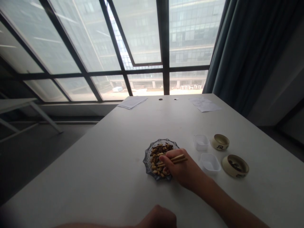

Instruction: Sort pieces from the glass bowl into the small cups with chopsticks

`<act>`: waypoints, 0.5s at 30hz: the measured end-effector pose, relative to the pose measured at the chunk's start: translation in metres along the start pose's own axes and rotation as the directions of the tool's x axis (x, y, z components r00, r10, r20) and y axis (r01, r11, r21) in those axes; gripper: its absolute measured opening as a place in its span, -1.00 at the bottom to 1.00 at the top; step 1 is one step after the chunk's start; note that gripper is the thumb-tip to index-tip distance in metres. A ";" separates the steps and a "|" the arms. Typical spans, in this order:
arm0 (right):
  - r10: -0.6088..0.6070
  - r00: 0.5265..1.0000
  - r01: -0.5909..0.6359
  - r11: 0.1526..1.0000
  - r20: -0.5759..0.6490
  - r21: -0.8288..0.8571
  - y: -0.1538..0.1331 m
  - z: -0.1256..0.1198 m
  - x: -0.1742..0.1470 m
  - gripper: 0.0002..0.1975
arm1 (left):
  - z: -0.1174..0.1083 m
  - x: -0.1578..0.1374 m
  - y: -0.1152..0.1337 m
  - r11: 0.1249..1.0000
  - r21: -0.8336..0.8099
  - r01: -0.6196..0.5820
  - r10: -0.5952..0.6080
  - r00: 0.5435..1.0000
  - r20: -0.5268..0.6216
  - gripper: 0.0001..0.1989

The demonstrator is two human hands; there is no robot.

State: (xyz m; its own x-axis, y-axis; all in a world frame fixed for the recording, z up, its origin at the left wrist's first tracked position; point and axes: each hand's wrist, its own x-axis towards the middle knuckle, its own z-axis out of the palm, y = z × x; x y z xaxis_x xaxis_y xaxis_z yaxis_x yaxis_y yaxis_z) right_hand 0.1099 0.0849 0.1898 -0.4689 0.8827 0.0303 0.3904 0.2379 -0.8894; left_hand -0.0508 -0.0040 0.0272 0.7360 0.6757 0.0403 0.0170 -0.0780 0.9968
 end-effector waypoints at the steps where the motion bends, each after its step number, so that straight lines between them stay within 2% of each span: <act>1: -0.006 1.000 0.006 1.000 -0.007 -0.001 0.001 0.001 0.000 -0.59 | 0.000 0.000 0.003 1.000 -0.003 -0.015 0.015 1.000 -0.008 -0.23; 7: -0.027 0.997 0.023 0.998 -0.079 -0.061 -0.005 -0.004 -0.002 -0.58 | 0.000 -0.001 0.006 1.000 -0.004 -0.017 0.017 1.000 -0.011 -0.23; 11: -0.024 0.979 -0.004 0.990 -0.200 -0.140 -0.026 -0.030 -0.019 -0.56 | 0.001 -0.003 0.007 0.999 0.030 -0.019 0.020 1.000 -0.020 -0.26; 13: -0.011 0.947 -0.050 0.982 -0.322 -0.183 -0.035 -0.052 -0.034 -0.55 | 0.002 -0.003 0.011 0.998 0.055 -0.033 0.034 0.999 -0.022 -0.27; 15: 0.010 0.874 -0.112 0.977 -0.485 -0.182 -0.039 -0.080 -0.054 -0.55 | 0.002 -0.002 0.017 0.997 0.064 -0.045 0.046 0.999 -0.023 -0.28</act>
State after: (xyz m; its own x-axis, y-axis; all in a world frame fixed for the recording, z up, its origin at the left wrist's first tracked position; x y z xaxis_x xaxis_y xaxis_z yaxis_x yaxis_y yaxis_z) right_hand 0.1836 0.0600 0.2593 -0.0218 0.9707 0.2392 0.5784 0.2074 -0.7889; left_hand -0.0504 -0.0080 0.0439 0.7205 0.6879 0.0881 0.0270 -0.1548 0.9876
